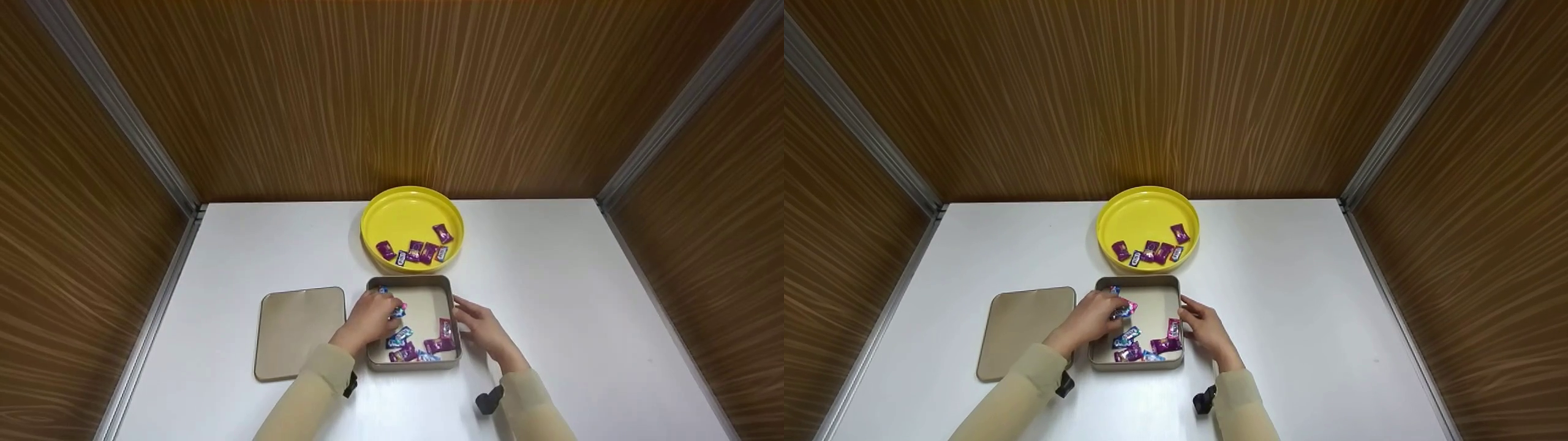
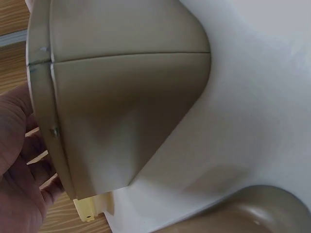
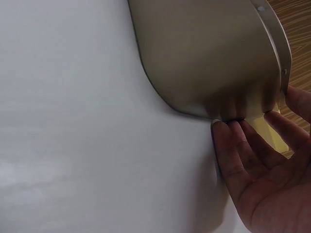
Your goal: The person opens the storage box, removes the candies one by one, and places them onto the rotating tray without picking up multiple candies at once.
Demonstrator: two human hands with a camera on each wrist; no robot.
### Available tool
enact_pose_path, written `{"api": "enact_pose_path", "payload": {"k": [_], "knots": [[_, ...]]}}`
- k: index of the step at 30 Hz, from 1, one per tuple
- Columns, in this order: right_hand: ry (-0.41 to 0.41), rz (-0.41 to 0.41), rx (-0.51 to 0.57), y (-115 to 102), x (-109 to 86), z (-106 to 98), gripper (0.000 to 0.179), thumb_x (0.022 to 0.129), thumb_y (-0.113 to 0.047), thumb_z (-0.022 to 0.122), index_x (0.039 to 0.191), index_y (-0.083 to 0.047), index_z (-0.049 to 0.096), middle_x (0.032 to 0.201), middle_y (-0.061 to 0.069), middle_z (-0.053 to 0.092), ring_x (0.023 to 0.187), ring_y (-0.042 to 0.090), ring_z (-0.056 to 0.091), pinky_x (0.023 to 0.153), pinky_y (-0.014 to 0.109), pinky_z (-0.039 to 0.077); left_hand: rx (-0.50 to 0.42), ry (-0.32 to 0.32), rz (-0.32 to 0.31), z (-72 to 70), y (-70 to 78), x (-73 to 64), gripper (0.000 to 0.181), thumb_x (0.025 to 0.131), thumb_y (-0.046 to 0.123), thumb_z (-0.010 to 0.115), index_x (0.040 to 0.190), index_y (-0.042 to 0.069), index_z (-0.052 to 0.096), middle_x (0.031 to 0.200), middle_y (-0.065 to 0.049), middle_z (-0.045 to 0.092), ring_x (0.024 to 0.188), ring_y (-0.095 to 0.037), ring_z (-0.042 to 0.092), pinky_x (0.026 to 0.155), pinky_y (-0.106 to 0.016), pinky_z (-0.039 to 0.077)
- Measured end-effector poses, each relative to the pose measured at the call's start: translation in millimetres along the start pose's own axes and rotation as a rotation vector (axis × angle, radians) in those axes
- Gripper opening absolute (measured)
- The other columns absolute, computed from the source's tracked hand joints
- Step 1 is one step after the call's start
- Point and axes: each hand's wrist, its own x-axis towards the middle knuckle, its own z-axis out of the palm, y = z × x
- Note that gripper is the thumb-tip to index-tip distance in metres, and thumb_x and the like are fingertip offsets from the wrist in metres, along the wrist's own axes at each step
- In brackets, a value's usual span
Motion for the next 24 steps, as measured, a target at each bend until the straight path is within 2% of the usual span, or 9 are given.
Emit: {"api": "enact_pose_path", "payload": {"k": [4, 9, 11, 18, 24], "knots": [[-0.002, 0.002, 0.004, -1, -0.4, 0, 0.051, 0.101, -0.026, 0.055, 0.148, -0.009, 0.044, 0.145, 0.019, 0.047, 0.129, 0.039, 0.048, 0.098, 0.051, 0.045, -0.09, 0.02, -0.024, -2.7, -0.5, -0.6, 0.029, 0.084, 0.022, 0.075, 0.111, 0.009, 0.072, 0.099, -0.003, 0.068, 0.093, -0.022, 0.063, 0.088, -0.04, 0.048], [0.0, 0.005, 0.009, -1, -0.1, 0, 0.051, 0.101, -0.026, 0.055, 0.148, -0.01, 0.044, 0.145, 0.018, 0.048, 0.129, 0.038, 0.048, 0.098, 0.05, 0.046, -0.311, 0.025, -0.104, -7.3, -1.9, -0.8, 0.034, 0.083, 0.013, 0.076, 0.116, 0.006, 0.07, 0.108, -0.008, 0.067, 0.099, -0.023, 0.063, 0.09, -0.04, 0.049], [0.001, 0.005, 0.009, 0, 0.3, 0, 0.051, 0.101, -0.027, 0.056, 0.148, -0.009, 0.044, 0.144, 0.019, 0.048, 0.128, 0.038, 0.049, 0.097, 0.05, 0.046, -0.372, 0.025, -0.136, -8.7, -2.7, -0.7, 0.036, 0.083, 0.01, 0.075, 0.118, 0.005, 0.069, 0.109, -0.009, 0.066, 0.099, -0.023, 0.063, 0.089, -0.039, 0.051], [-0.007, 0.011, 0.026, 0, 0.4, 1, 0.052, 0.102, -0.025, 0.054, 0.148, -0.006, 0.042, 0.145, 0.022, 0.045, 0.129, 0.04, 0.047, 0.098, 0.051, 0.045, -0.396, 0.093, -0.135, -9.1, -5.6, 1.1, 0.022, 0.082, 0.003, 0.075, 0.104, 0.005, 0.073, 0.099, -0.007, 0.065, 0.09, -0.021, 0.063, 0.082, -0.036, 0.052], [0.004, 0.003, -0.011, 0, 0.5, 1, 0.052, 0.102, -0.026, 0.054, 0.148, -0.006, 0.043, 0.145, 0.022, 0.045, 0.129, 0.041, 0.047, 0.098, 0.052, 0.046, -0.41, 0.144, -0.18, -12.2, -6.2, 3.8, 0.018, 0.086, 0.007, 0.074, 0.104, 0.006, 0.074, 0.1, -0.007, 0.068, 0.091, -0.021, 0.063, 0.081, -0.036, 0.053]]}}
